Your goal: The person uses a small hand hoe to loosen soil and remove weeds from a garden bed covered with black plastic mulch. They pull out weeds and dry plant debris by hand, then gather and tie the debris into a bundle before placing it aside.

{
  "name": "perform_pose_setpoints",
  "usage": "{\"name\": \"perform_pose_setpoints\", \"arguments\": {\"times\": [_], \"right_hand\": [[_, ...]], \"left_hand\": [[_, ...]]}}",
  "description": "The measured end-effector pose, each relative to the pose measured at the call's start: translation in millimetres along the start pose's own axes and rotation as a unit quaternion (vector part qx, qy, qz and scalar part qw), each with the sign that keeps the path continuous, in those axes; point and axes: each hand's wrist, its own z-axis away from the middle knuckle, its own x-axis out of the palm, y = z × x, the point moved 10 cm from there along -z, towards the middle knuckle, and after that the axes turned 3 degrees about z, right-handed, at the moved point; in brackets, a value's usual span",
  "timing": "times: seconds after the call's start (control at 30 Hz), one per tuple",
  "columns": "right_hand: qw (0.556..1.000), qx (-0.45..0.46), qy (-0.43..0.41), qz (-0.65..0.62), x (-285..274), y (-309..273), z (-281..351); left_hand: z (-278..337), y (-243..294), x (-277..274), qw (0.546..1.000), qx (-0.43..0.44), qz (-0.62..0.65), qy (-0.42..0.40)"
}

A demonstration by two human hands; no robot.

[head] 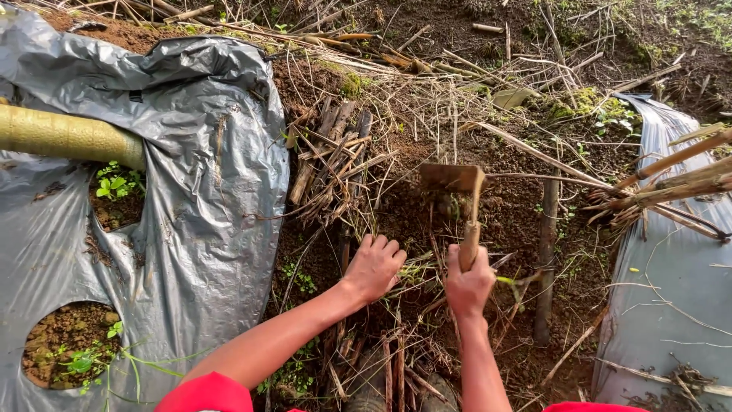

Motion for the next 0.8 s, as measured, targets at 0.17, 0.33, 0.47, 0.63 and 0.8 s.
{"name": "perform_pose_setpoints", "arguments": {"times": [0.17,0.33,0.47,0.63,0.8], "right_hand": [[0.994,0.008,0.032,-0.105,-30.9,-79.0,-37.0],[0.969,0.074,-0.006,-0.236,-23.3,-110.1,-86.9],[0.952,0.118,0.018,-0.283,-1.1,-81.9,-107.1],[0.966,0.111,0.1,-0.21,3.6,-61.9,-119.7],[0.975,0.139,-0.016,-0.172,38.9,-64.9,-144.7]], "left_hand": [[3.3,3.1,22.9,0.999,0.005,0.009,-0.044],[8.9,12.7,31.6,0.999,0.0,-0.01,-0.041],[12.2,4.8,30.1,0.999,-0.01,-0.003,-0.049],[13.2,4.8,-12.2,0.995,-0.028,0.05,-0.081],[7.9,9.3,-92.0,0.978,-0.077,0.119,-0.153]]}}
